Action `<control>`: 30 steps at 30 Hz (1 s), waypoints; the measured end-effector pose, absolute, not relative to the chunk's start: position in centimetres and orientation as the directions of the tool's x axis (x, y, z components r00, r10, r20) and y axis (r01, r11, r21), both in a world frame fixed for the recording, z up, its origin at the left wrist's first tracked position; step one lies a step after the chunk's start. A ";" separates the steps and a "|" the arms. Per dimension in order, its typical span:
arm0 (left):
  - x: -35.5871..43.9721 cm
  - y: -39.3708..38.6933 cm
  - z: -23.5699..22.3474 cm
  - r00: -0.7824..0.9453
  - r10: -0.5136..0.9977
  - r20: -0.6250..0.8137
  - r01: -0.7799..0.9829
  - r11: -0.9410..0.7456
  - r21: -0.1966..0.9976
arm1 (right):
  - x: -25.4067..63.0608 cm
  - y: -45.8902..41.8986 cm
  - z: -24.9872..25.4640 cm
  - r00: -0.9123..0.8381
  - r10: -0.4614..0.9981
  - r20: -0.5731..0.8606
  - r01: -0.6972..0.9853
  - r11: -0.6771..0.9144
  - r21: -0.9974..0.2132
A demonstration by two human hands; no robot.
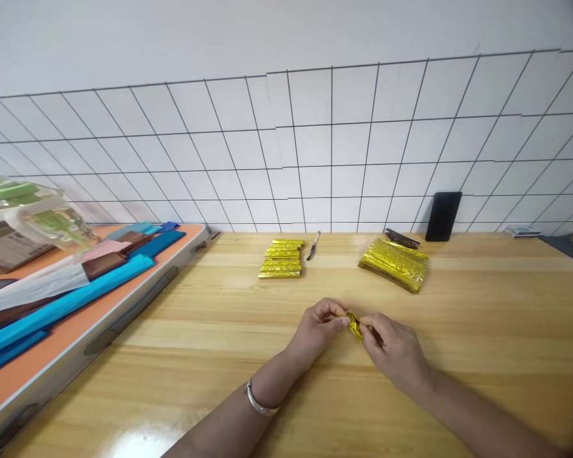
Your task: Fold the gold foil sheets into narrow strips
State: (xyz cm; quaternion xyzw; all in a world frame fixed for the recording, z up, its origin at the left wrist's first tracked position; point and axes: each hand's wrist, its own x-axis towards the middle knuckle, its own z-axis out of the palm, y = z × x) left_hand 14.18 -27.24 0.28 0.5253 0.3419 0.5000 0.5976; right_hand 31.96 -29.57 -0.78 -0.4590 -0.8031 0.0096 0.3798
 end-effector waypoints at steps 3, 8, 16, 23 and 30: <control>14.2 -27.2 0.2 0.264 0.959 0.105 -0.210 -0.049 0.976 | 32.0 -29.6 -0.8 -0.296 0.735 0.610 0.731 0.585 -0.351; 13.8 -27.1 0.0 0.290 0.947 0.138 -0.230 -0.070 0.971 | 32.0 -29.5 -0.9 -0.284 0.734 0.617 0.736 0.579 -0.351; 13.4 -26.6 -0.8 0.334 0.928 0.163 -0.244 -0.081 0.966 | 31.8 -29.5 -0.7 -0.294 0.748 0.596 0.737 0.574 -0.357; 13.2 -26.5 -1.3 0.338 0.915 0.221 -0.192 -0.163 0.968 | 32.0 -29.5 -0.7 -0.387 0.714 0.583 0.726 0.626 -0.285; 13.1 -26.3 -1.5 0.344 0.902 0.261 -0.162 -0.216 0.963 | 32.1 -29.4 -0.8 -0.357 0.719 0.596 0.758 0.596 -0.265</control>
